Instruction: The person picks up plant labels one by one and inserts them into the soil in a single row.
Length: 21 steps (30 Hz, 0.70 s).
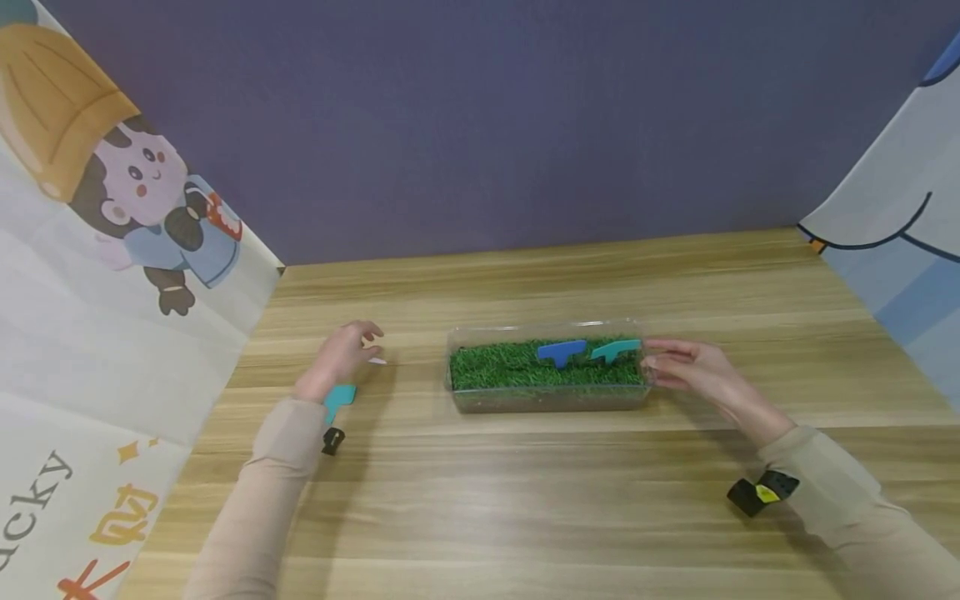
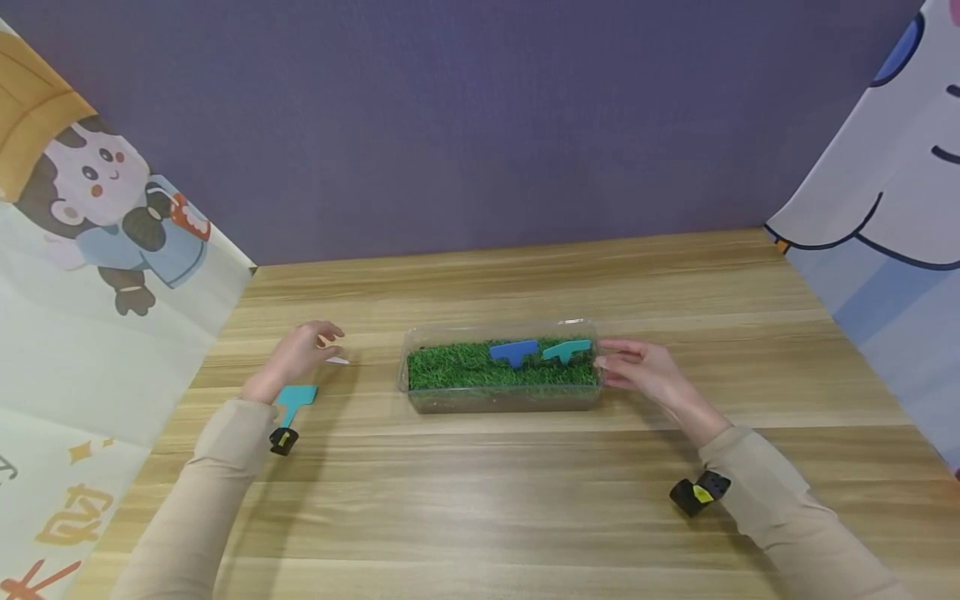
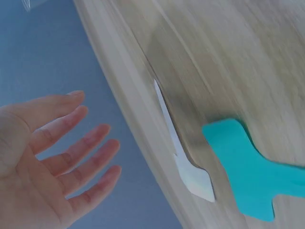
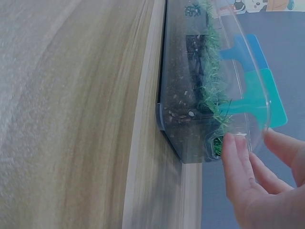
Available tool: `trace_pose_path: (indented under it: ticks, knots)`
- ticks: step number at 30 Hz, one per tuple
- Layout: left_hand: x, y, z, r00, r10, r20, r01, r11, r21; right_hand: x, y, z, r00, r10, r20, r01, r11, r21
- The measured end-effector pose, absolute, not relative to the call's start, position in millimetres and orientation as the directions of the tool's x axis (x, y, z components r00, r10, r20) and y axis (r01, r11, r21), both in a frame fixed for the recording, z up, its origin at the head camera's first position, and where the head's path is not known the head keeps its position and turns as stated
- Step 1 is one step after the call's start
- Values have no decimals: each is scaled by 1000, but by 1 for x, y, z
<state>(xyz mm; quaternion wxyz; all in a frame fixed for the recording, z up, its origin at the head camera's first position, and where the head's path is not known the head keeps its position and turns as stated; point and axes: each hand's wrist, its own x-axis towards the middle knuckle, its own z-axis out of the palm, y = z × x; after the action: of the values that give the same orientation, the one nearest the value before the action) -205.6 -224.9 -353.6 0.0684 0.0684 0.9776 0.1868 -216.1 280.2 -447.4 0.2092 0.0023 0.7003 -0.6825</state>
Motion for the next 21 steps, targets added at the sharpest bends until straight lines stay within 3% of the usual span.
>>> trace_pose_path:
  ticks: [16, 21]
  knots:
    - [-213, -257, -362, -988, 68, -140, 10, 926, 378, -214, 282, -446, -907, -365, -210, 218, 19, -976]
    - [-214, -262, -363, -978, 21, -206, -62, 920, 387, -215, 283, -448, -908, -365, -207, 214, 22, -977]
